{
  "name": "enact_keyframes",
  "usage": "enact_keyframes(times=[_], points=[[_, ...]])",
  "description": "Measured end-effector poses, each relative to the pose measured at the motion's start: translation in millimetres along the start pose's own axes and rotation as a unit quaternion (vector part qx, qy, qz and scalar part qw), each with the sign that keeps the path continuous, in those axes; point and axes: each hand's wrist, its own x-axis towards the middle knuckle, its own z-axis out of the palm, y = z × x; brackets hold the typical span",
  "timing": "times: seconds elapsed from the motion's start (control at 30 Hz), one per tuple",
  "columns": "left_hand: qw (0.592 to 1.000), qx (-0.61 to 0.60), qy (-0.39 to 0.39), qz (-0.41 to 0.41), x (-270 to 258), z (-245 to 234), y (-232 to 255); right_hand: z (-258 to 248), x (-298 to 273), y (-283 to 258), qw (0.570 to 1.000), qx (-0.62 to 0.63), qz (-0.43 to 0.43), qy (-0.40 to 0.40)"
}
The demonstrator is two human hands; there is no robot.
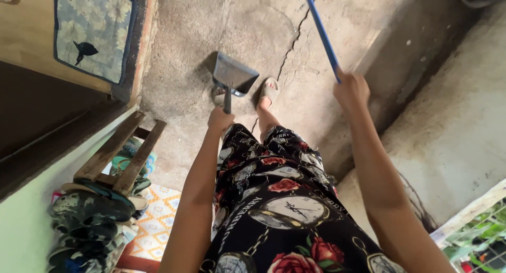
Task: The person is sweeping the outdoor concrete floor using a blue handheld broom and a black dustpan.
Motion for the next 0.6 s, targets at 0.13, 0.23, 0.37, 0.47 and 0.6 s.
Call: enact_keyframes(times=[0.13, 0.23, 0.37, 0.47, 0.6], points=[[0.999, -0.032, 0.001, -0.036, 0.2, -5.8, 18.9, 154.1, 44.5, 9.3, 0.993, 0.089, -0.01, -0.076], [0.998, 0.001, -0.018, -0.062, -9.3, -29.4, 51.0, 268.4, 40.2, 7.1, 0.993, 0.035, -0.095, -0.068], [0.997, -0.021, -0.044, -0.06, -13.0, -33.3, 56.2, 250.6, -68.6, -27.7, 0.976, -0.031, -0.098, -0.194], [0.997, -0.032, -0.062, -0.043, -17.2, -41.2, 65.5, 198.3, -134.7, -49.0, 0.955, -0.047, -0.059, -0.288], [0.999, -0.024, -0.048, 0.001, -11.5, -36.1, 58.3, 63.1, -189.4, -89.4, 0.923, 0.091, 0.121, -0.353]])
